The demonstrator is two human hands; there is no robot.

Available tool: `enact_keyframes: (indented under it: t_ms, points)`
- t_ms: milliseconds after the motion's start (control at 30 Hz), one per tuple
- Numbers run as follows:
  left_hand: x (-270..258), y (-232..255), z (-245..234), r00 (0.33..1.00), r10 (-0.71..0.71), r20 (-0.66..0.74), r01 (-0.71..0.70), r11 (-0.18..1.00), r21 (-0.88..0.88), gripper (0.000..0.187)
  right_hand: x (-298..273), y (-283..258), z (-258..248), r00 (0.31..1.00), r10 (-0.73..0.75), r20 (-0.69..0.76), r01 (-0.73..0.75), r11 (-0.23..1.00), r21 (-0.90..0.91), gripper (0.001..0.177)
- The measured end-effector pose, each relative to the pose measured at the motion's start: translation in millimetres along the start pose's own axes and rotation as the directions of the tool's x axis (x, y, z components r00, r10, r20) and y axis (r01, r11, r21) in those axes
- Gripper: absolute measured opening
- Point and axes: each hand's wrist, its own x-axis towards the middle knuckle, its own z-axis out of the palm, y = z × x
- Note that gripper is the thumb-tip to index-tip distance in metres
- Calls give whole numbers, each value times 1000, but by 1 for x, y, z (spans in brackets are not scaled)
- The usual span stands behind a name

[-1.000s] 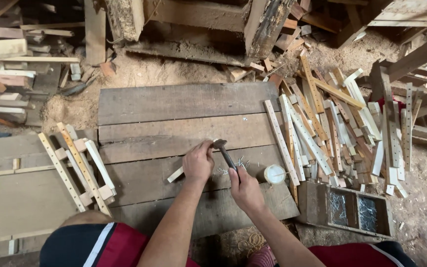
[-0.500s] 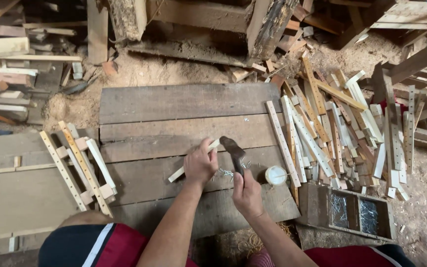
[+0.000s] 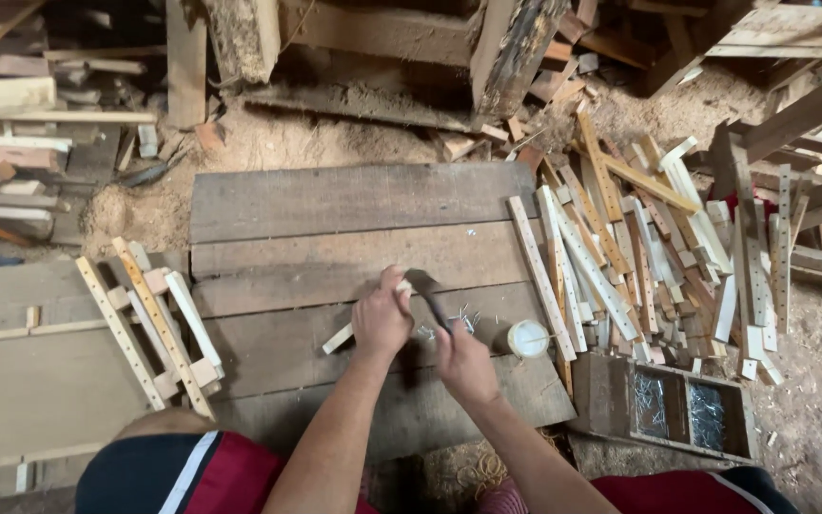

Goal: Hammering small nails into wooden strips to assemble furniture components.

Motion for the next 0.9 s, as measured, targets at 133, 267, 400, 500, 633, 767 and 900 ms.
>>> enact_keyframes:
  t_ms: [133, 267, 400, 500, 633, 767, 900]
  points:
    - [7, -1, -1, 1000, 6, 7, -6, 1000, 16, 38, 19, 2, 4, 999, 37, 22, -36, 999, -5, 41]
    - [9, -9, 10, 995, -35, 90, 33, 999, 16, 38, 4, 10, 5, 998, 34, -54, -32, 998, 46, 36]
    - [3, 3, -4, 1000, -8, 23, 8, 1000, -8, 33, 16, 24, 25, 999, 35, -14, -36, 997, -71, 46]
    - [5, -6, 8, 1000, -2, 30, 1, 999, 38, 32, 14, -13, -3, 993, 112, 26, -114, 992, 60, 45]
    - [4, -5, 1, 998, -17, 68, 16, 1000, 17, 31, 11, 4, 10, 993, 120, 15, -121, 993, 18, 43]
    - [6, -3, 3, 1000, 21, 21, -22, 999, 25, 35, 23, -20, -12, 955, 276, 108, -287, 952, 108, 44]
    - [12, -2, -1, 997, -66, -30, 68, 994, 82, 21, 23, -28, -18, 847, 479, 229, -523, 677, 518, 34]
